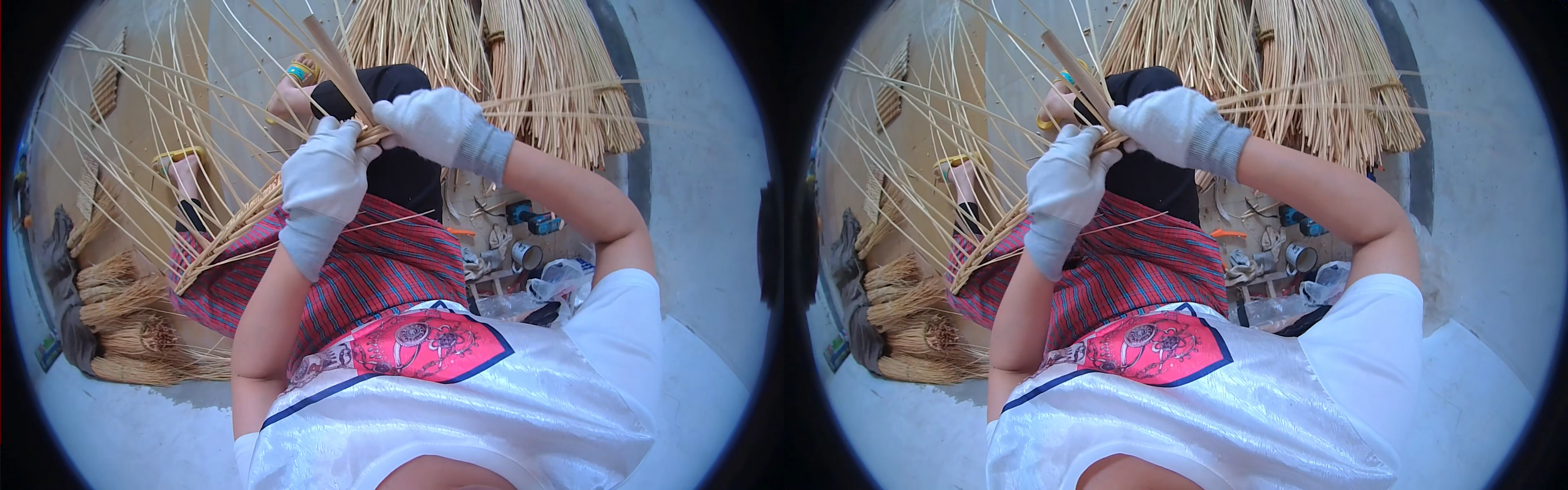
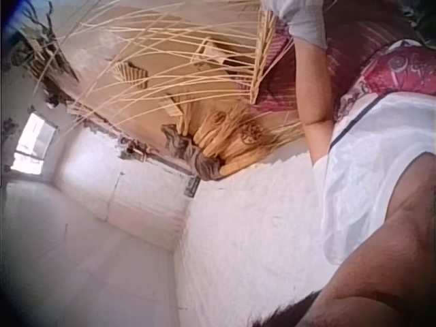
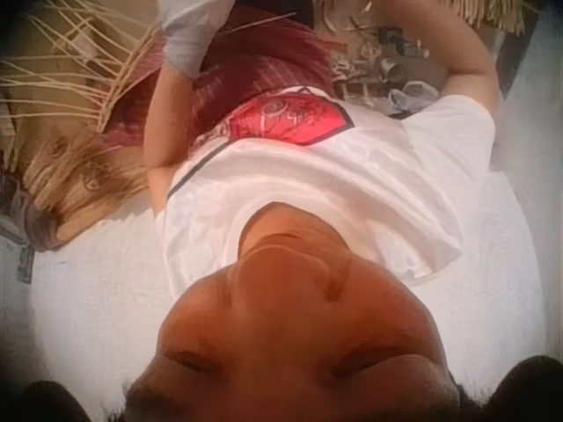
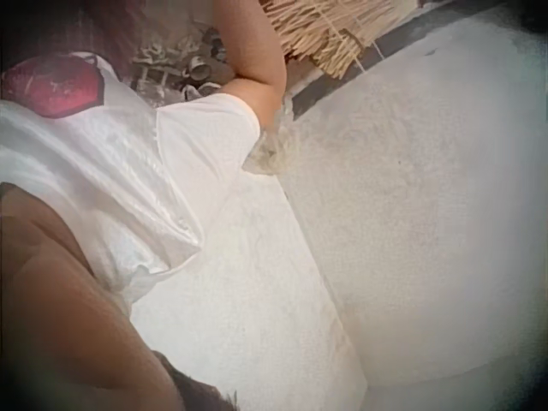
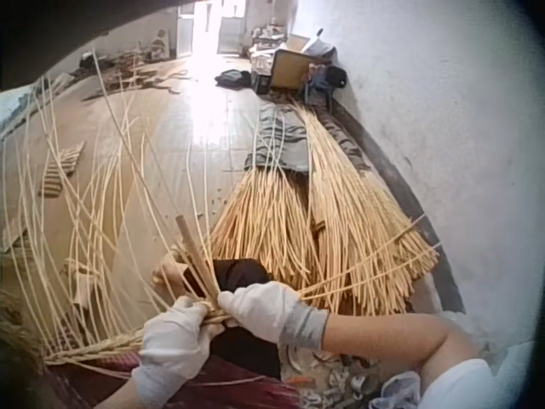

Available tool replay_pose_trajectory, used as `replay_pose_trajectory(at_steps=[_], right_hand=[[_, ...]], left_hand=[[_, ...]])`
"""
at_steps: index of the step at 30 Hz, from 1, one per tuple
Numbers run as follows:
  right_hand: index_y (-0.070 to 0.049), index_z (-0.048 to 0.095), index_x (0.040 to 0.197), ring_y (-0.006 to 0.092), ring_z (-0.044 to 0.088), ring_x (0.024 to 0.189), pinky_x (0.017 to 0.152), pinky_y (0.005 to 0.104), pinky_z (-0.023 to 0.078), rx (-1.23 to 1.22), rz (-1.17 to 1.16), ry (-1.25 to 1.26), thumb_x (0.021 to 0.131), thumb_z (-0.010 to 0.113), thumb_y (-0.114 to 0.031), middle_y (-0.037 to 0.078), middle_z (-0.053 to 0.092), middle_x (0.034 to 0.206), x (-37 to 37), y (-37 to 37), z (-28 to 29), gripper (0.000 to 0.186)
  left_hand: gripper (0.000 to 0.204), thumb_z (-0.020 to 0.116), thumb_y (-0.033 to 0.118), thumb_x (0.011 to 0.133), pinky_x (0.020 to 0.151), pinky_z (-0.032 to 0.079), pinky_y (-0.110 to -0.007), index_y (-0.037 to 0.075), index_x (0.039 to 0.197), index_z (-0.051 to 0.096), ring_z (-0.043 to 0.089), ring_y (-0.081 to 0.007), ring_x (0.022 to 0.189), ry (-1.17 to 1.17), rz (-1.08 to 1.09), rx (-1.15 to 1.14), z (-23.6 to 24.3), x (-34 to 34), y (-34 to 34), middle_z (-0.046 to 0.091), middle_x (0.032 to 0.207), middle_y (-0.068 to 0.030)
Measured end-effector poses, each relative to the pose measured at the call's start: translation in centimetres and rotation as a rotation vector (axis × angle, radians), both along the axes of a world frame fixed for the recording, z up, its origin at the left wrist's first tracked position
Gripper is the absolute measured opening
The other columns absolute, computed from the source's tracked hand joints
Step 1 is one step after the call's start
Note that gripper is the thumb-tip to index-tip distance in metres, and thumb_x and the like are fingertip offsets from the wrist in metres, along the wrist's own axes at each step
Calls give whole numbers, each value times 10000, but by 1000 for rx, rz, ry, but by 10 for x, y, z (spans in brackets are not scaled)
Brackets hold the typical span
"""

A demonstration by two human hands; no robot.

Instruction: Weaving a large wicker or reed basket while sitting on the floor.

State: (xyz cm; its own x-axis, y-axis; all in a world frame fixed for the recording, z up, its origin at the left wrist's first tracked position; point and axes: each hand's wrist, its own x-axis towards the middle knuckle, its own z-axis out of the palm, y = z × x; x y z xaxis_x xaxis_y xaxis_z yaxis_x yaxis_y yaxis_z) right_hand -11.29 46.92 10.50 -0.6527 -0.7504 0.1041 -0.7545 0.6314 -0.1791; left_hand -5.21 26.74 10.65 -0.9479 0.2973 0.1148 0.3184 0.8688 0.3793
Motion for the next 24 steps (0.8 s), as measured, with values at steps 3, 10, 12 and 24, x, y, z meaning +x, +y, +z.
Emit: replay_pose_trajectory(at_steps=[3, 10, 12, 24], right_hand=[[-137, 629, 1090, 247, 715, 744, 596, 379, 558, -3, 54, -47, 875, 735, -378, 52, 644, 749, -1, 16, 6, 340], [-75, 763, 1061, 235, 732, 782, 755, 360, 574, -102, 2, -699, 918, 655, -124, 90, 745, 813, -39, 18, 25, 185], [-82, 766, 1063, 226, 731, 883, 821, 376, 562, 13, -13, -759, 891, 688, -120, 88, 747, 876, -43, 16, 32, 192], [-174, 346, 1586, 442, 353, 1460, 1194, 488, 346, -320, 145, -459, 509, 954, -557, 277, 366, 1570, -109, -2, -47, 1295]], left_hand=[[325, 630, 252, 992, 487, 509, -348, 55, 1249, 637, 648, -219, 577, -300, 174, 511, 24, -14, 3, 676, 900, -92], [307, 527, 258, 1061, 363, 412, -255, 77, 1295, 609, 525, -106, 419, -905, 273, 832, 17, -26, -5, 603, 615, -51], [290, 595, 251, 1031, 369, 413, -253, 69, 1255, 623, 527, -101, 422, -836, 175, 750, 15, -24, -8, 600, 612, -46], [282, 723, 109, 916, 611, 550, -375, 22, 1163, 620, 684, -209, 684, -751, 248, 639, 33, -38, 11, 694, 857, -137]])
